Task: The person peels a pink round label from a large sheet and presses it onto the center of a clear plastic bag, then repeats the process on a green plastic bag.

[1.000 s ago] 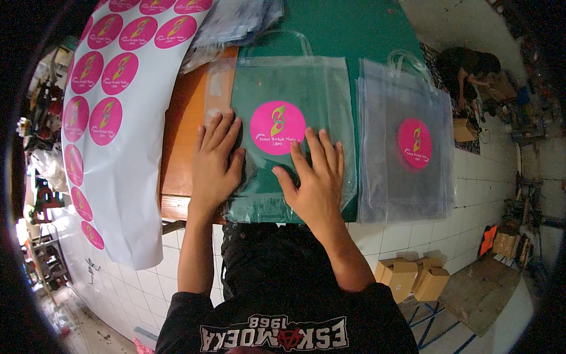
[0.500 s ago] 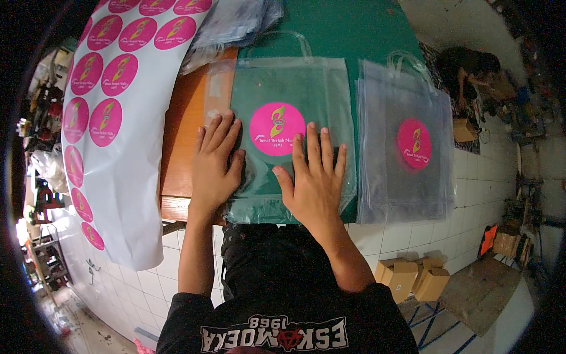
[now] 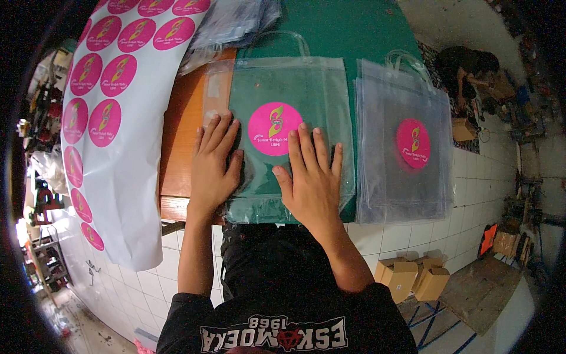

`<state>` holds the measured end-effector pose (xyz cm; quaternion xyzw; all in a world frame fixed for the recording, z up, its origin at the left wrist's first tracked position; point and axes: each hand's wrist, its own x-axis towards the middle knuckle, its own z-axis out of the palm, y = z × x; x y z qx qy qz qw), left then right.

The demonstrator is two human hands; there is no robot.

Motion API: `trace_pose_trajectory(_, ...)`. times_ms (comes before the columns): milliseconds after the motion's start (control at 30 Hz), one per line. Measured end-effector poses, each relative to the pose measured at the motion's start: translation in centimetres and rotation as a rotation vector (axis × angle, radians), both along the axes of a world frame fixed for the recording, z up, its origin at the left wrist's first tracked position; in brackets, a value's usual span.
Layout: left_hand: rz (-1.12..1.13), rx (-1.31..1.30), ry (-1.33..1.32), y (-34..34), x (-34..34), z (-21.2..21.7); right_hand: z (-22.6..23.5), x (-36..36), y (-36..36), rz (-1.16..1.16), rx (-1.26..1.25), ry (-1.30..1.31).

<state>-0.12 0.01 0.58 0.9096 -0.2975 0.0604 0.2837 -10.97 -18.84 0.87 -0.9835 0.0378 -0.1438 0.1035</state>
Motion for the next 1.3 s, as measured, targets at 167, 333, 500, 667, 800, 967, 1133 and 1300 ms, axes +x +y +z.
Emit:
trace_pose_trajectory(167,0.002,0.002,-0.012,0.06,0.01,-0.19,0.04,-0.03,0.11,0.008,-0.005,0.026)
trace_pose_trajectory(333,0.003,0.003,-0.026,-0.03,0.04,-0.08,-0.44,0.02,0.02,-0.041,0.019,-0.024)
trace_pose_trajectory(500,0.005,0.007,-0.040,-0.06,0.01,-0.18,0.34,0.05,0.22,-0.026,-0.015,0.019)
trace_pose_trajectory(667,0.000,0.017,-0.070,-0.28,-0.31,-0.24,0.37,0.07,0.27,-0.019,0.014,0.025)
trace_pose_trajectory(800,-0.024,0.061,-0.160,-0.41,-0.54,-0.13,0.38,0.02,0.20,-0.026,0.023,0.013)
trace_pose_trajectory(967,-0.041,0.051,-0.217,-0.35,-0.64,-0.07,0.27,0.02,0.19,-0.039,0.024,0.008)
trace_pose_trajectory(1133,-0.062,0.029,-0.254,-0.39,-0.75,0.01,0.21,0.02,0.16,-0.039,0.039,0.002)
trace_pose_trajectory(1300,-0.066,0.016,-0.258,-0.49,-0.82,0.12,0.17,-0.02,0.07,-0.041,0.051,-0.004)
